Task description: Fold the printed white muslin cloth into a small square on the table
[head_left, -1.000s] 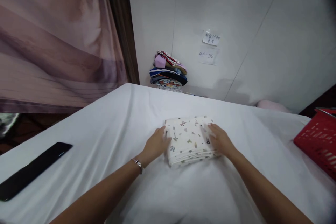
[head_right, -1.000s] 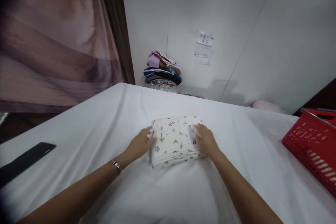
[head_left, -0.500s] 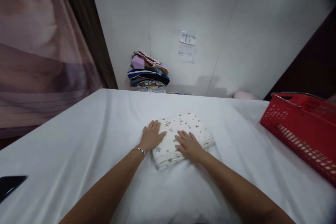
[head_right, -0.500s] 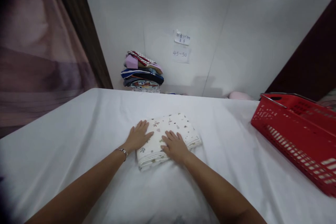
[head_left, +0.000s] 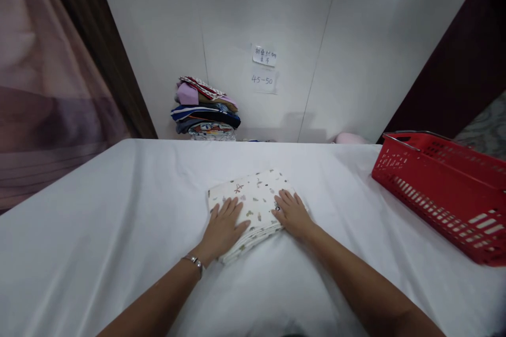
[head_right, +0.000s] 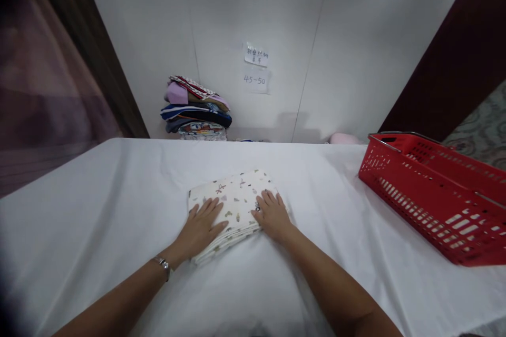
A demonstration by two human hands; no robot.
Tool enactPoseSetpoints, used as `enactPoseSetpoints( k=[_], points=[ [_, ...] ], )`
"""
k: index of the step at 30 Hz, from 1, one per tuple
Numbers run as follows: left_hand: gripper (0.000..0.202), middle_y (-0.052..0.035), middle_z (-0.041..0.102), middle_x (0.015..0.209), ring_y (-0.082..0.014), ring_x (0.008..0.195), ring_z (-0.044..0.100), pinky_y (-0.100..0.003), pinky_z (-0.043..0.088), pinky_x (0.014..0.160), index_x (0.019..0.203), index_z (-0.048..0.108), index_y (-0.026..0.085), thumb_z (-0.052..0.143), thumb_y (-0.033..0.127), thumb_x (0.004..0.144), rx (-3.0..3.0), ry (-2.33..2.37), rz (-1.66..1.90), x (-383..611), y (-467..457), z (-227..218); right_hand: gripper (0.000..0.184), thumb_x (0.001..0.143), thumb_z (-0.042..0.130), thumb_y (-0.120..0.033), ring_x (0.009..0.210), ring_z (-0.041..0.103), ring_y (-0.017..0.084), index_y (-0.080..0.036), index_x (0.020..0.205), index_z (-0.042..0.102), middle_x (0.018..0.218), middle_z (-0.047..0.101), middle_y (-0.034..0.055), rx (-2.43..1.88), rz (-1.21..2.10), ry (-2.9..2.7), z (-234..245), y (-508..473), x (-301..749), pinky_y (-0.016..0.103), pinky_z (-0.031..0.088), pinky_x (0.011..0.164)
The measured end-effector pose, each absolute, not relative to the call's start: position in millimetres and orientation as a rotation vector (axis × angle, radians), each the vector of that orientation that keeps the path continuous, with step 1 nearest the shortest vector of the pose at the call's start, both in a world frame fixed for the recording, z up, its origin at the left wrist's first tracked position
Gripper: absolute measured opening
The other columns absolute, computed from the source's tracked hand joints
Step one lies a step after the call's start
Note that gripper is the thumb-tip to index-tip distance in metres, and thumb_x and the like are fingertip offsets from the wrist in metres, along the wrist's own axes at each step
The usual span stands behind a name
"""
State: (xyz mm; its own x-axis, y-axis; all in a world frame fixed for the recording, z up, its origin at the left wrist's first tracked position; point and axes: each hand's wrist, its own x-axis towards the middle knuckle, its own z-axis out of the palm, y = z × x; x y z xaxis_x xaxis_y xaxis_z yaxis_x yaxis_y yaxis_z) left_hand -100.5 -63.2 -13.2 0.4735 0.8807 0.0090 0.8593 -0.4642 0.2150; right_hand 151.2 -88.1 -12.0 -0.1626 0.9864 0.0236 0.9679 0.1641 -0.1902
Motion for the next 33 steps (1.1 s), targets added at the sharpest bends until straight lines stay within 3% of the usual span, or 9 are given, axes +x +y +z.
enactPoseSetpoints(
  k=[5, 11, 17, 22, 25, 29, 33],
  points=[
    [0.069, -0.0087, 0.021, 0.152, -0.0274, 0.141, 0.013, -0.052, 0.014, 0.113, 0.142, 0.034, 0.021, 0.029, 0.062, 0.087, 2.404, 1.521, 0.135, -93.4, -61.1, -0.4, 0.059, 0.091, 0.036, -0.049, 0.140, 0.015, 0.027, -0.018, 0.141, 0.035, 0.151, 0.025, 0.0121, -1.955, 0.340, -2.294, 8.3, -69.5, 143.8, 0.048, 0.012, 0.111],
    [0.067, -0.0074, 0.023, 0.151, -0.0272, 0.141, 0.014, -0.051, 0.010, 0.114, 0.140, 0.038, 0.022, 0.030, 0.062, 0.087, 2.539, 1.402, 0.205, -80.6, -79.6, -4.3, 0.065, 0.093, 0.028, -0.052, 0.142, 0.005, 0.024, -0.015, 0.145, 0.025, 0.155, 0.012, 0.0109, -1.945, 0.161, -2.282, 10.6, -11.3, 138.4, 0.044, 0.007, 0.111],
    [0.071, -0.0067, 0.019, 0.152, -0.0251, 0.142, 0.011, -0.049, 0.006, 0.115, 0.143, 0.033, 0.019, 0.023, 0.063, 0.088, 2.541, 1.387, 0.162, -81.7, -85.7, -7.8, 0.062, 0.093, 0.024, -0.052, 0.142, 0.006, 0.023, -0.016, 0.144, 0.028, 0.155, 0.014, 0.0077, -1.993, 0.193, -2.306, -13.6, 13.1, 147.3, 0.047, 0.014, 0.110],
    [0.072, -0.0062, 0.020, 0.152, -0.0256, 0.141, 0.014, -0.050, 0.015, 0.113, 0.141, 0.035, 0.022, 0.021, 0.067, 0.086, 2.391, 1.393, 0.048, -78.6, -68.4, 12.0, 0.061, 0.094, 0.024, -0.051, 0.141, 0.008, 0.023, -0.016, 0.144, 0.029, 0.154, 0.015, 0.0082, -2.001, 0.150, -2.315, -16.4, 10.9, 150.2, 0.049, 0.012, 0.110],
    [0.072, -0.0073, 0.020, 0.153, -0.0266, 0.142, 0.012, -0.052, 0.012, 0.113, 0.141, 0.036, 0.020, 0.023, 0.065, 0.087, 2.422, 1.579, 0.150, -79.4, -40.7, 19.3, 0.062, 0.093, 0.027, -0.053, 0.141, 0.012, 0.026, -0.016, 0.142, 0.032, 0.153, 0.019, 0.0103, -2.048, 0.143, -2.311, -6.9, 14.6, 143.3, 0.051, 0.009, 0.110],
    [0.069, -0.0110, 0.025, 0.151, -0.0300, 0.140, 0.015, -0.055, 0.009, 0.112, 0.140, 0.037, 0.015, 0.029, 0.059, 0.088, 2.477, 1.799, 0.242, -84.4, -10.0, 2.1, 0.068, 0.092, 0.026, -0.058, 0.141, 0.009, 0.025, -0.015, 0.144, 0.029, 0.153, 0.019, 0.0123, -1.936, 0.090, -2.362, 1.8, 24.7, 119.4, 0.047, 0.003, 0.112],
    [0.068, -0.0108, 0.026, 0.151, -0.0293, 0.140, 0.018, -0.054, 0.011, 0.112, 0.141, 0.035, 0.014, 0.024, 0.057, 0.090, 2.527, 1.820, 0.291, -88.5, -4.6, -20.6, 0.069, 0.093, 0.023, -0.057, 0.142, 0.009, 0.024, -0.013, 0.145, 0.027, 0.153, 0.018, 0.0117, -1.700, 0.172, -2.496, -9.0, 31.2, 98.0, 0.045, 0.006, 0.112]
  ],
)
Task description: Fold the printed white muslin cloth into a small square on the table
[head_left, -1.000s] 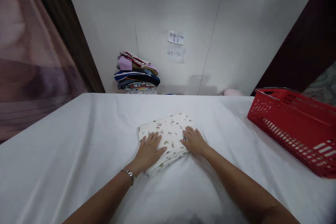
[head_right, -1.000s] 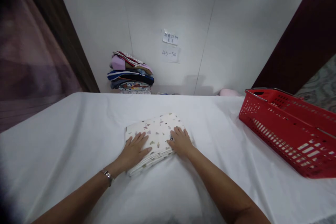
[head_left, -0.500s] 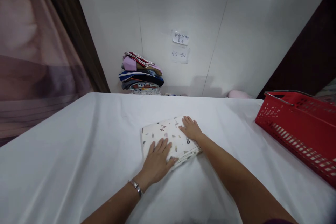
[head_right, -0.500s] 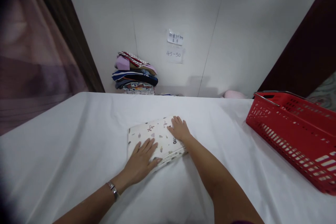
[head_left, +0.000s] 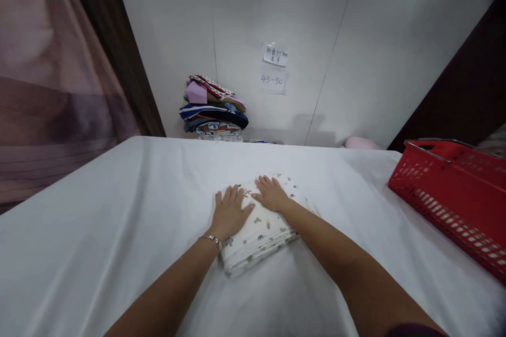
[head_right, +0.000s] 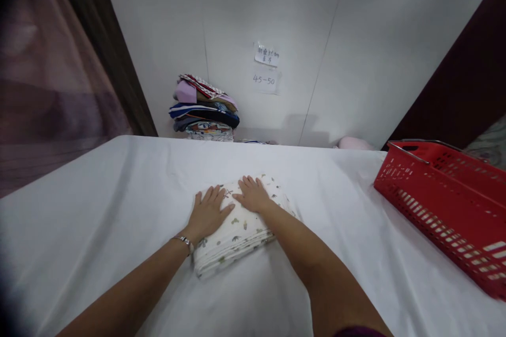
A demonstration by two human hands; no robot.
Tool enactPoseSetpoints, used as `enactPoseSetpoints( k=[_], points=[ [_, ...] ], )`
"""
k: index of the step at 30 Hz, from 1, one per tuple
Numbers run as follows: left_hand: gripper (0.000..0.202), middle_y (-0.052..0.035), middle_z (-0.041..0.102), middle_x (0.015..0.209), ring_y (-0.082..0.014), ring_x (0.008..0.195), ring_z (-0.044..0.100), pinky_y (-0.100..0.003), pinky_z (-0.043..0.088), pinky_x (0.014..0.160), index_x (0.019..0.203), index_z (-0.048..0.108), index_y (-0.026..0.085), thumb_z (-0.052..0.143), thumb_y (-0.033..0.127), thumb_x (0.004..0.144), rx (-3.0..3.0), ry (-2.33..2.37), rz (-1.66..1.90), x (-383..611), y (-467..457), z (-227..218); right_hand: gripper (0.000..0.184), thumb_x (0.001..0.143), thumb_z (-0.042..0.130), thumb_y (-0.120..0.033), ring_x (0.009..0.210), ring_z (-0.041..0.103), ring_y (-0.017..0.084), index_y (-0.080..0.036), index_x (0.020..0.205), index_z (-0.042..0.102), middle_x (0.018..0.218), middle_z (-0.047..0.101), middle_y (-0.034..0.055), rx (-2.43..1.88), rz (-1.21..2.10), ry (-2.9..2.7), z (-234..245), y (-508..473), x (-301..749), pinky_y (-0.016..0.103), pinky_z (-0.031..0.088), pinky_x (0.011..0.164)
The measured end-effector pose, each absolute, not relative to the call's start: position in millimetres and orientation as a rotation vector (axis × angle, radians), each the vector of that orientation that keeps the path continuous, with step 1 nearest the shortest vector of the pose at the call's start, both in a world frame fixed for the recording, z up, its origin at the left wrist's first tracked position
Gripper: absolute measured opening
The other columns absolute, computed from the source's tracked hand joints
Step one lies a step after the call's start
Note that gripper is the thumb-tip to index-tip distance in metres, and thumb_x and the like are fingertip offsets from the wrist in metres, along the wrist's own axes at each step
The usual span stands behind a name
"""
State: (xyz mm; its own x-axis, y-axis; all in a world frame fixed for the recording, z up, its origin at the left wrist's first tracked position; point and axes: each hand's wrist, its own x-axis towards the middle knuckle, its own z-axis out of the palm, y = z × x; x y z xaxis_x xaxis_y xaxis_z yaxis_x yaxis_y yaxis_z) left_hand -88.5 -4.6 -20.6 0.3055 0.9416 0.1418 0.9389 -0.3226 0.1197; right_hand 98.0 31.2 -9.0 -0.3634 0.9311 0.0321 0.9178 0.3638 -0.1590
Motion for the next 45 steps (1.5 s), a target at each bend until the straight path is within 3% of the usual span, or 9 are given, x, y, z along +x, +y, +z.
enactPoseSetpoints(
  k=[13, 18, 22, 27, 32, 38, 45],
  points=[
    [0.067, -0.0105, 0.030, 0.149, -0.0295, 0.138, 0.023, -0.055, 0.014, 0.111, 0.139, 0.038, 0.014, 0.025, 0.057, 0.089, 2.565, 1.807, 0.361, -91.2, -5.0, -26.0, 0.065, 0.093, 0.027, -0.055, 0.141, 0.013, 0.026, -0.016, 0.145, 0.028, 0.153, 0.018, 0.0113, -1.691, 0.304, -2.499, -11.8, 24.9, 104.0, 0.047, 0.011, 0.111],
    [0.068, -0.0108, 0.030, 0.149, -0.0296, 0.138, 0.023, -0.055, 0.013, 0.111, 0.139, 0.038, 0.014, 0.027, 0.058, 0.088, 2.542, 1.791, 0.369, -90.8, -4.7, -23.2, 0.056, 0.091, 0.040, -0.047, 0.141, 0.012, 0.026, -0.022, 0.140, 0.038, 0.153, 0.021, 0.0078, -1.843, 0.370, -2.329, -5.2, -0.4, 150.7, 0.049, 0.003, 0.112],
    [0.069, -0.0106, 0.029, 0.150, -0.0298, 0.138, 0.021, -0.055, 0.011, 0.111, 0.139, 0.038, 0.016, 0.027, 0.060, 0.087, 2.493, 1.766, 0.341, -90.2, -2.5, -19.0, 0.055, 0.087, 0.050, -0.039, 0.137, 0.025, 0.026, -0.021, 0.138, 0.042, 0.150, 0.029, 0.0067, -1.886, 0.660, -1.941, -6.2, -26.4, 195.1, 0.042, 0.015, 0.112],
    [0.062, -0.0131, 0.030, 0.149, -0.0294, 0.138, 0.022, -0.052, 0.012, 0.112, 0.135, 0.044, 0.015, 0.029, 0.055, 0.089, 2.408, 1.749, 0.420, -94.6, -9.5, -11.8, 0.050, 0.085, 0.052, -0.034, 0.124, 0.046, 0.024, -0.020, 0.133, 0.050, 0.134, 0.053, 0.0057, -1.845, 0.840, -1.613, -9.6, -56.6, 229.5, 0.036, 0.035, 0.104],
    [0.057, -0.0097, 0.032, 0.148, -0.0260, 0.139, 0.022, -0.049, 0.018, 0.112, 0.130, 0.050, 0.019, 0.027, 0.054, 0.091, 2.339, 1.651, 0.516, -105.4, -50.7, -11.6, 0.039, 0.086, 0.051, -0.033, 0.090, 0.063, 0.018, -0.014, 0.118, 0.062, 0.108, 0.067, 0.0084, -1.762, 1.017, -1.392, -10.2, -76.5, 243.3, 0.029, 0.052, 0.079],
    [0.052, -0.0078, 0.033, 0.148, -0.0259, 0.139, 0.023, -0.051, 0.019, 0.111, 0.130, 0.050, 0.021, 0.033, 0.051, 0.092, 2.542, 1.442, 0.521, -113.9, -102.1, -24.1, 0.031, 0.084, 0.054, -0.040, 0.068, 0.060, 0.013, -0.014, 0.086, 0.069, 0.080, 0.067, 0.0062, -1.752, 1.088, -1.305, -7.3, -77.2, 240.6, 0.024, 0.052, 0.061],
    [0.046, -0.0079, 0.045, 0.140, -0.0258, 0.134, 0.033, -0.051, 0.021, 0.111, 0.128, 0.052, 0.021, 0.037, 0.045, 0.092, 2.720, 1.346, 0.600, -117.2, -109.0, -32.1, 0.024, 0.081, 0.053, -0.038, 0.060, 0.052, 0.011, -0.016, 0.072, 0.060, 0.069, 0.061, 0.0016, -1.873, 0.848, -1.348, 3.9, -80.5, 234.2, 0.019, 0.040, 0.053]
  ],
)
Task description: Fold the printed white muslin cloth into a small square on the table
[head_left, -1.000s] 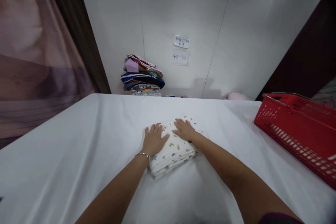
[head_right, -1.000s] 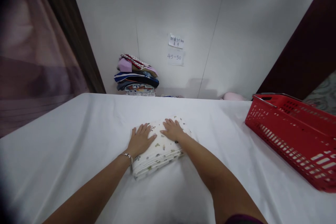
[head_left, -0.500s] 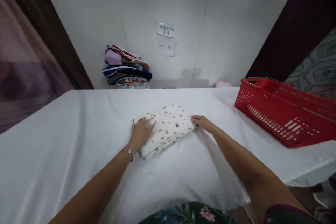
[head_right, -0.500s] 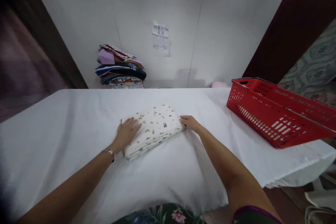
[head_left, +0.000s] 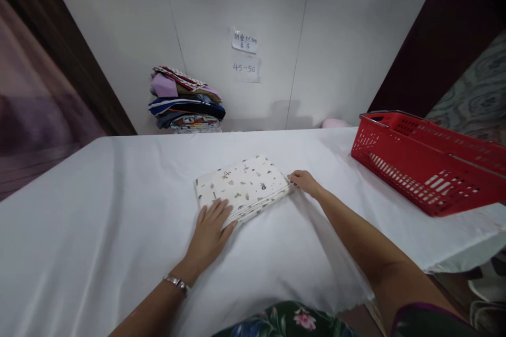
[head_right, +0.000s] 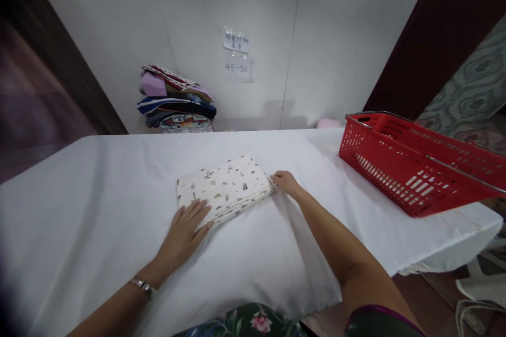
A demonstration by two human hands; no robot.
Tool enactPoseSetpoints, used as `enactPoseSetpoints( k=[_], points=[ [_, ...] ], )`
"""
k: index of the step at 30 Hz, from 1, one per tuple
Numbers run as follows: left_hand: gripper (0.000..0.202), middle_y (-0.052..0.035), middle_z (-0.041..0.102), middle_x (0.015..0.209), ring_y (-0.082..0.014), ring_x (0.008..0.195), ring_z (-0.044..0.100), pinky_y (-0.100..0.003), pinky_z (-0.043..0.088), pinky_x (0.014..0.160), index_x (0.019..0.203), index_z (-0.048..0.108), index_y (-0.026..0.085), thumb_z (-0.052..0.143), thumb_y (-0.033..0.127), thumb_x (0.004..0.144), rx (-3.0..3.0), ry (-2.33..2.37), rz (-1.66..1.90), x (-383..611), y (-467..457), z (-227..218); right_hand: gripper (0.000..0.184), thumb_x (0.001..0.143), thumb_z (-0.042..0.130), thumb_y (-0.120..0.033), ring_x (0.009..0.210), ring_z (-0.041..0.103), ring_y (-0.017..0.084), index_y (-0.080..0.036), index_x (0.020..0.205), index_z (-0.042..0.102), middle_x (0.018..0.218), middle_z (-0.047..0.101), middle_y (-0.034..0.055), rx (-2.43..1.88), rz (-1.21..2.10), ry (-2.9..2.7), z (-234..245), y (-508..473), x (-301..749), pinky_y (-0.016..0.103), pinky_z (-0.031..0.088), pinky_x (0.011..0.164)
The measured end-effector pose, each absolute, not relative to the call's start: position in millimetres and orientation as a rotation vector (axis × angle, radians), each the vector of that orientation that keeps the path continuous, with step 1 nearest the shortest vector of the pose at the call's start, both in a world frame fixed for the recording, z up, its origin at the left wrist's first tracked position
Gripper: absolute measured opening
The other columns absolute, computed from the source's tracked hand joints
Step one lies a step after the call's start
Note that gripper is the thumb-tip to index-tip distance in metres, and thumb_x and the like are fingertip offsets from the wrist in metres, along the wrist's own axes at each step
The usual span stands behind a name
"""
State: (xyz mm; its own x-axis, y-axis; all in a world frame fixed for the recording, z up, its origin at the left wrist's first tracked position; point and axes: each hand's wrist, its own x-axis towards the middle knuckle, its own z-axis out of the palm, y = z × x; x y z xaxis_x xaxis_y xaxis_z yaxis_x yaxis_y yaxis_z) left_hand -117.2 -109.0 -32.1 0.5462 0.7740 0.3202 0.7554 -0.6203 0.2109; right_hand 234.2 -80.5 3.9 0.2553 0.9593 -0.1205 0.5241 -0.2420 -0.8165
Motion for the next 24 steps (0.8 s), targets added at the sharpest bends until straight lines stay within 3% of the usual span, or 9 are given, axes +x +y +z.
enactPoseSetpoints(
  k=[11, 16, 20, 24],
  points=[
    [0.042, -0.0077, 0.052, 0.134, -0.0272, 0.129, 0.041, -0.051, 0.025, 0.109, 0.122, 0.057, 0.022, 0.041, 0.044, 0.090, 2.750, 1.345, 0.657, -115.1, -108.6, -34.6, 0.024, 0.072, 0.064, -0.041, 0.063, 0.052, 0.013, -0.018, 0.065, 0.060, 0.067, 0.061, 0.0008, -2.128, 0.660, -1.628, 11.5, -73.4, 226.2, 0.022, 0.033, 0.054],
    [0.042, -0.0073, 0.052, 0.135, -0.0267, 0.130, 0.040, -0.050, 0.024, 0.110, 0.123, 0.056, 0.022, 0.041, 0.044, 0.091, 2.767, 1.340, 0.653, -115.9, -108.4, -36.2, 0.018, 0.070, 0.066, -0.033, 0.067, 0.054, 0.015, -0.018, 0.063, 0.061, 0.069, 0.062, 0.0022, -2.178, 0.642, -1.671, 16.8, -70.5, 222.2, 0.023, 0.033, 0.056],
    [0.043, -0.0074, 0.051, 0.135, -0.0267, 0.130, 0.039, -0.050, 0.024, 0.110, 0.124, 0.055, 0.022, 0.041, 0.044, 0.091, 2.762, 1.329, 0.663, -116.5, -108.0, -36.7, 0.012, 0.070, 0.065, -0.026, 0.063, 0.051, 0.012, -0.016, 0.063, 0.060, 0.066, 0.060, 0.0007, -2.159, 0.669, -1.644, 25.7, -72.4, 220.8, 0.021, 0.032, 0.054],
    [0.043, -0.0075, 0.051, 0.135, -0.0266, 0.130, 0.039, -0.051, 0.025, 0.109, 0.124, 0.055, 0.022, 0.040, 0.044, 0.091, 2.753, 1.329, 0.659, -116.6, -108.0, -36.4, 0.013, 0.074, 0.061, -0.028, 0.053, 0.045, 0.009, -0.016, 0.071, 0.060, 0.060, 0.055, -0.0023, -2.136, 0.750, -1.537, 34.7, -77.3, 223.7, 0.020, 0.030, 0.048]
  ],
)
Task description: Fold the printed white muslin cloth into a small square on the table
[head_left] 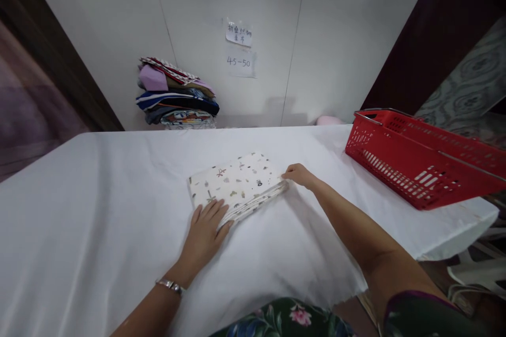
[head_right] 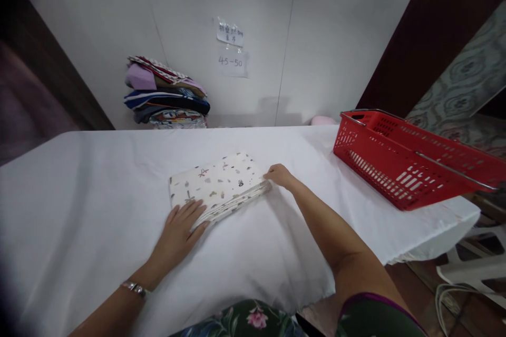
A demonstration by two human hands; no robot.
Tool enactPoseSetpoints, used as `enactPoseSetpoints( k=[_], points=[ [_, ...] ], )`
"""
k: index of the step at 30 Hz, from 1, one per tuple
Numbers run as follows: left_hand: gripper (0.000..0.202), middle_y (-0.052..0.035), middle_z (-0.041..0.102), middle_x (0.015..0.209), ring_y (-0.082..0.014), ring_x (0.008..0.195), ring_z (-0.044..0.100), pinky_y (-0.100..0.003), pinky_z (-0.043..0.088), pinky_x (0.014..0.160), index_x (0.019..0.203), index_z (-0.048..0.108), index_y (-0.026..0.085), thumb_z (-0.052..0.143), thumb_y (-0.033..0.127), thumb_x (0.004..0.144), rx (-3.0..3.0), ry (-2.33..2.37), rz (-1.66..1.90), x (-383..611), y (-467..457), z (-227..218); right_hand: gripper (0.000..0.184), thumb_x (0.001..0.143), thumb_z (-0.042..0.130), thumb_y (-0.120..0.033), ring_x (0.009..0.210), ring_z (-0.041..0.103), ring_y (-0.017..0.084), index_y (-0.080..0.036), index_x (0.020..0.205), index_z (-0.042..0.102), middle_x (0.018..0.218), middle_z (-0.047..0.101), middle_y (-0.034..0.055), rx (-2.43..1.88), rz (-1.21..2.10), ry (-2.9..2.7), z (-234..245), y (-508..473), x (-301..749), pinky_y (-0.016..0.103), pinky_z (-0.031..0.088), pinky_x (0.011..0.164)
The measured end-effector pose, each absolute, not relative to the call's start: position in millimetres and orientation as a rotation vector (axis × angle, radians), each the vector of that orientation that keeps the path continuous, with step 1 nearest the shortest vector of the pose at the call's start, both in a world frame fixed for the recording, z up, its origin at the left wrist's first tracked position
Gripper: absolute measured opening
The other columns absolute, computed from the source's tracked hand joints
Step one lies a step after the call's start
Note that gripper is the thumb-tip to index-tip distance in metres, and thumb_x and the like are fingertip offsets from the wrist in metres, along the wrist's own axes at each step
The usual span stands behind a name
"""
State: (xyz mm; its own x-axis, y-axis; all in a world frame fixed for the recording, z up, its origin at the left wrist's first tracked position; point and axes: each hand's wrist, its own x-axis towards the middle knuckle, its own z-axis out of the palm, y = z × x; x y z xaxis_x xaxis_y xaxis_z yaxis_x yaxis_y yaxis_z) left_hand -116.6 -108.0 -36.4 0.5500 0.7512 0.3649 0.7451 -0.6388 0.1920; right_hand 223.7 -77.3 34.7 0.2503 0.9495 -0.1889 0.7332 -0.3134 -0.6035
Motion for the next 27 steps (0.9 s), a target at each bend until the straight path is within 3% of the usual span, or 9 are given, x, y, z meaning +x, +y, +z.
enactPoseSetpoints(
  k=[6, 12, 27],
  points=[
    [0.042, -0.0074, 0.051, 0.135, -0.0265, 0.130, 0.039, -0.051, 0.024, 0.110, 0.124, 0.055, 0.022, 0.041, 0.044, 0.090, 2.738, 1.322, 0.673, -116.2, -108.2, -36.2, 0.020, 0.071, 0.062, -0.022, 0.042, 0.035, 0.006, -0.017, 0.057, 0.050, 0.044, 0.041, -0.0060, -2.170, 0.906, -1.451, 27.7, -79.9, 225.9, 0.020, 0.028, 0.044],
    [0.041, -0.0070, 0.052, 0.134, -0.0265, 0.130, 0.040, -0.051, 0.025, 0.109, 0.123, 0.056, 0.024, 0.042, 0.044, 0.090, 2.717, 1.311, 0.708, -116.4, -107.9, -36.8, 0.026, 0.072, 0.065, -0.027, 0.043, 0.040, 0.009, -0.018, 0.054, 0.049, 0.044, 0.045, -0.0035, -2.222, 0.927, -1.501, 23.9, -76.0, 226.4, 0.022, 0.031, 0.045],
    [0.042, -0.0066, 0.051, 0.135, -0.0257, 0.130, 0.040, -0.049, 0.026, 0.109, 0.123, 0.056, 0.024, 0.043, 0.044, 0.090, 2.720, 1.301, 0.702, -118.7, -106.0, -38.3, 0.015, 0.068, 0.065, -0.024, 0.048, 0.046, 0.011, -0.015, 0.060, 0.057, 0.047, 0.049, -0.0008, -2.331, 0.798, -1.595, 47.7, -75.4, 213.9, 0.023, 0.032, 0.048]
  ],
)
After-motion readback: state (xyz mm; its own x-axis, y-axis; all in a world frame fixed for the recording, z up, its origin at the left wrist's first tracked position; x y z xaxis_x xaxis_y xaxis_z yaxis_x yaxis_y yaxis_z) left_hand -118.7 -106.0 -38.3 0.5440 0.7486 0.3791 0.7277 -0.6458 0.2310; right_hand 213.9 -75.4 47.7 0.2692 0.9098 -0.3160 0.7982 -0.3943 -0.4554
